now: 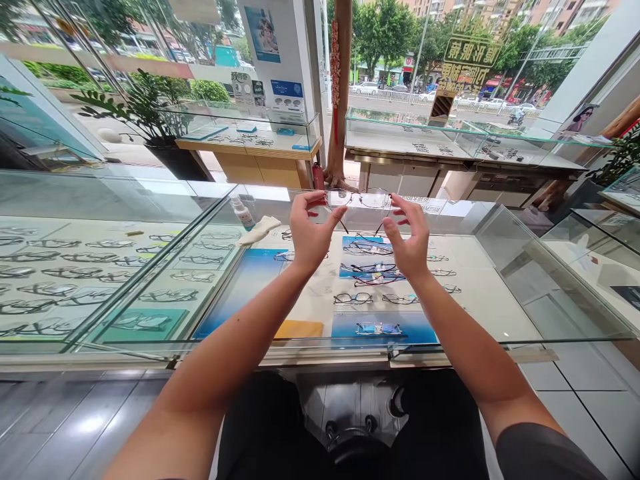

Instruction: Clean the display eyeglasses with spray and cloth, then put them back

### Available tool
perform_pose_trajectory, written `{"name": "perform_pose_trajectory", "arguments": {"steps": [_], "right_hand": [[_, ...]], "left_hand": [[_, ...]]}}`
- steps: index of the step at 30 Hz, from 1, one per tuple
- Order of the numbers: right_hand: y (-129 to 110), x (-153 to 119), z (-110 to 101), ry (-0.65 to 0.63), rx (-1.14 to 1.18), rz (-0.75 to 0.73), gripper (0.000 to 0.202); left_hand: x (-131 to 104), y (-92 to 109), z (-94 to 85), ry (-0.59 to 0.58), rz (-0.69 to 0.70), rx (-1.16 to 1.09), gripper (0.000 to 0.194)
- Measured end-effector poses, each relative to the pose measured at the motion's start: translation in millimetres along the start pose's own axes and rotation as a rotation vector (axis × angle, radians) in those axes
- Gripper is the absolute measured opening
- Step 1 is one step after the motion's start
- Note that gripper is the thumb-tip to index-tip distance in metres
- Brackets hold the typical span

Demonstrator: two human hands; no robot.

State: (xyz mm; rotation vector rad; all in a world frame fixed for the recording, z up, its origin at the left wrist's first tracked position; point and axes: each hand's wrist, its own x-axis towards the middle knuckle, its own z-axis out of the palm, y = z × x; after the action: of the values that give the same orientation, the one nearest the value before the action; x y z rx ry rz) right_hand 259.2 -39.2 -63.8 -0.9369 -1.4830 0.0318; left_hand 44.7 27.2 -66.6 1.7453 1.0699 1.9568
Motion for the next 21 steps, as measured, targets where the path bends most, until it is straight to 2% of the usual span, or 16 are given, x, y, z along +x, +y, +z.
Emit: {"name": "perform_pose_trajectory", "arguments": {"steps": [3,9,13,17,21], "right_hand": [[0.3,0.2,-0.1,-0.008,0.000,0.009,0.044],[0.7,-1.0,1.3,-0.026,0.033,0.100,0.046],[-1.4,-1.1,1.4,-0.041,0.022,0.149,0.050],[-4.0,-1.2,0.6,-0.035,0.025,0.141,0.052],[-5.9,-1.5,-0.1,-0.045,-0.014,0.090,0.054]], "left_hand": [[0.0,0.2,0.1,0.008,-0.004,0.009,0.060],[0.3,7.9,-2.2,0.070,0.185,0.096,0.056],[1.0,9.6,-3.3,0.087,0.244,0.127,0.056],[1.7,6.3,-3.2,0.059,0.214,0.103,0.056],[2.4,-0.7,-1.6,-0.004,0.082,0.016,0.059]]}}
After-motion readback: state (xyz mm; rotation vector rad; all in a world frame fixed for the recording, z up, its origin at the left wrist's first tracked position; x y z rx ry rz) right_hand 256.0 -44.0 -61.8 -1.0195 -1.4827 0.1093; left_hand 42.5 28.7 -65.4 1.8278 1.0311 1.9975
